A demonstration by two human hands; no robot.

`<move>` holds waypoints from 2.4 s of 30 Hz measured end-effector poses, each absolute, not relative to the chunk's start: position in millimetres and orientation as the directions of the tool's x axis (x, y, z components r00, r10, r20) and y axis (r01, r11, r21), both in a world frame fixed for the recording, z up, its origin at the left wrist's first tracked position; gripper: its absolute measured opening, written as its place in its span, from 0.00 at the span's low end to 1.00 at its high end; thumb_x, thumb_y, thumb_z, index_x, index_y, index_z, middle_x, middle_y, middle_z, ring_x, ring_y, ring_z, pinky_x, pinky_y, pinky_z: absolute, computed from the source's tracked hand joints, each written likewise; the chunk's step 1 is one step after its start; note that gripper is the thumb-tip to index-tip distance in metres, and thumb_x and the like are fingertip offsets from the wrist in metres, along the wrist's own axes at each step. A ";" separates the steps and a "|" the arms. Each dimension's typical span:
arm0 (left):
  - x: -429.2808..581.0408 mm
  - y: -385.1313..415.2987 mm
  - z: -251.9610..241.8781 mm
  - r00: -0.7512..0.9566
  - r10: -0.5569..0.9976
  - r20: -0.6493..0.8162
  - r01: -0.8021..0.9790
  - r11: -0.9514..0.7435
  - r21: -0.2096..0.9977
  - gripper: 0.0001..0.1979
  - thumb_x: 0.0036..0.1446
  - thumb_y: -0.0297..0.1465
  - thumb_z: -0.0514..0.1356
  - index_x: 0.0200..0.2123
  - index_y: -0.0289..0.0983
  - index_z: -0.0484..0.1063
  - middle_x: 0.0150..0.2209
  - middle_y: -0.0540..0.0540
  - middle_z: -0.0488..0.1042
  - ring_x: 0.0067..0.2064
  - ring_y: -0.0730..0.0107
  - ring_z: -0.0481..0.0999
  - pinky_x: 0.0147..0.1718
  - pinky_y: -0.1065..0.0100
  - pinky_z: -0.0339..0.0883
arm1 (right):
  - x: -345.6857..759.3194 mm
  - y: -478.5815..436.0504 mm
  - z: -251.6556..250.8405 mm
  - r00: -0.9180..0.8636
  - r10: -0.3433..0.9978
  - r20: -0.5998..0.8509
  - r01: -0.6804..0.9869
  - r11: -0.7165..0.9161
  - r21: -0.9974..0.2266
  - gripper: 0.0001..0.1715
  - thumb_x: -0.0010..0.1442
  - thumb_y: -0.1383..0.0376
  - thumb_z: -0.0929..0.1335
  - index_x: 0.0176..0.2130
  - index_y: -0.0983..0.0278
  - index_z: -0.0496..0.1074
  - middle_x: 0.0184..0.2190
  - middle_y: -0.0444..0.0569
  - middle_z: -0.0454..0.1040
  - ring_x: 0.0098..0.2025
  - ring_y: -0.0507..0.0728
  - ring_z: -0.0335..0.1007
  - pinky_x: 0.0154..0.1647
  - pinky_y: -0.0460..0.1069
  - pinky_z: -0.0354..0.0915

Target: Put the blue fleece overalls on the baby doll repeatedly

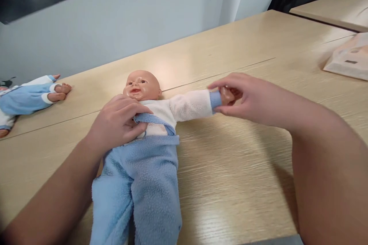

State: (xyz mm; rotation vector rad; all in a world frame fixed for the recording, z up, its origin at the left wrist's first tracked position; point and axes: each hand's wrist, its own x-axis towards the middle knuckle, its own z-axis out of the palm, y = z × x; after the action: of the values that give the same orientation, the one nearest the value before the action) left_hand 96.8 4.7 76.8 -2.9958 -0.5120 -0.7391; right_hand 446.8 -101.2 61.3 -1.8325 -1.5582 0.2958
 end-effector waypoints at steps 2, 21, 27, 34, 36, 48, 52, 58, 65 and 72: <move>93.6 3.7 84.7 0.838 0.347 0.421 0.331 -0.937 0.114 0.09 0.62 0.33 0.62 0.45 0.41 0.76 0.38 0.48 0.81 0.42 0.60 0.79 0.48 0.58 0.71 | 434.4 -101.0 63.8 0.118 0.932 0.342 0.696 0.168 -0.698 0.40 0.52 0.49 0.78 0.62 0.55 0.74 0.48 0.48 0.81 0.45 0.58 0.78 0.44 0.55 0.70; 89.8 7.9 92.1 0.713 0.240 0.659 0.162 -0.971 0.178 0.05 0.62 0.24 0.64 0.36 0.41 0.74 0.37 0.50 0.80 0.43 0.66 0.79 0.46 0.63 0.71 | 310.3 -90.6 41.0 -0.325 0.798 0.507 0.291 0.594 -0.750 0.21 0.68 0.66 0.68 0.58 0.54 0.75 0.57 0.52 0.75 0.60 0.63 0.68 0.63 0.61 0.65; 89.1 7.5 93.4 0.823 0.143 0.550 0.125 -0.990 0.070 0.06 0.61 0.24 0.61 0.35 0.41 0.71 0.39 0.48 0.78 0.43 0.65 0.75 0.48 0.60 0.69 | 307.7 -94.4 43.9 -0.212 0.922 0.323 -0.020 0.326 -0.945 0.12 0.70 0.57 0.68 0.41 0.60 0.78 0.45 0.50 0.77 0.47 0.59 0.72 0.50 0.54 0.68; 91.2 -11.2 98.4 0.894 0.129 0.428 0.195 -0.974 -0.115 0.11 0.58 0.31 0.64 0.45 0.40 0.74 0.45 0.43 0.77 0.48 0.57 0.74 0.51 0.54 0.69 | 308.7 -95.2 35.1 -0.091 0.968 0.235 -0.201 0.214 -0.956 0.13 0.69 0.54 0.70 0.40 0.60 0.77 0.36 0.45 0.75 0.40 0.54 0.70 0.44 0.50 0.67; 95.1 -11.8 91.0 0.878 0.163 0.451 0.276 -0.940 -0.198 0.05 0.59 0.31 0.64 0.39 0.39 0.75 0.43 0.42 0.77 0.47 0.55 0.73 0.47 0.54 0.69 | 311.1 -97.4 40.1 -0.093 0.974 0.206 -0.178 0.188 -0.966 0.13 0.68 0.54 0.71 0.39 0.60 0.77 0.34 0.44 0.74 0.38 0.54 0.69 0.42 0.49 0.66; 103.7 -18.5 74.2 0.819 0.022 0.573 0.172 -0.963 -0.209 0.09 0.60 0.36 0.65 0.43 0.40 0.75 0.36 0.47 0.76 0.38 0.62 0.73 0.41 0.57 0.69 | 331.8 -94.9 52.1 -0.152 0.977 0.146 -0.063 0.138 -0.988 0.18 0.65 0.52 0.72 0.34 0.63 0.75 0.31 0.45 0.74 0.35 0.53 0.69 0.38 0.49 0.66; 98.6 -12.6 77.4 0.787 -0.032 0.616 0.094 -0.981 -0.171 0.11 0.58 0.36 0.67 0.44 0.41 0.74 0.41 0.45 0.79 0.43 0.61 0.76 0.45 0.57 0.72 | 347.6 -91.3 52.7 -0.230 0.971 0.061 0.020 0.068 -0.998 0.20 0.64 0.50 0.72 0.31 0.64 0.74 0.28 0.44 0.73 0.32 0.53 0.67 0.36 0.50 0.64; 95.7 -19.5 82.3 0.863 -0.080 0.499 -0.039 -0.995 -0.093 0.12 0.63 0.34 0.66 0.49 0.41 0.73 0.46 0.46 0.83 0.43 0.63 0.80 0.42 0.59 0.75 | 350.1 -85.2 42.7 -0.130 0.991 0.037 -0.011 0.036 -0.999 0.21 0.61 0.49 0.74 0.30 0.64 0.74 0.28 0.44 0.72 0.33 0.53 0.65 0.37 0.50 0.62; 96.0 -43.6 93.6 0.909 -0.076 0.409 -0.071 -0.997 -0.027 0.13 0.66 0.31 0.64 0.53 0.36 0.73 0.48 0.43 0.83 0.49 0.62 0.81 0.49 0.59 0.78 | 342.1 -78.4 26.2 -0.008 0.998 -0.067 -0.229 -0.067 -0.971 0.20 0.59 0.50 0.76 0.32 0.63 0.74 0.29 0.43 0.70 0.31 0.51 0.62 0.35 0.49 0.60; 98.6 -43.7 102.8 0.912 -0.024 0.409 -0.078 -0.990 0.117 0.10 0.63 0.29 0.66 0.48 0.39 0.75 0.48 0.45 0.82 0.46 0.63 0.81 0.49 0.60 0.78 | 346.2 -76.6 28.2 -0.035 0.999 0.006 -0.208 -0.001 -0.978 0.23 0.59 0.47 0.75 0.31 0.63 0.74 0.29 0.44 0.70 0.32 0.52 0.61 0.34 0.49 0.59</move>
State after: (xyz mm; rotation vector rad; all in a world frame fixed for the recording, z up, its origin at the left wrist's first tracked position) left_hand 98.6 -43.7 102.8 -3.1994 0.0854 -0.6814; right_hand 346.2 -76.6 28.2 -1.0341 -1.0794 1.3250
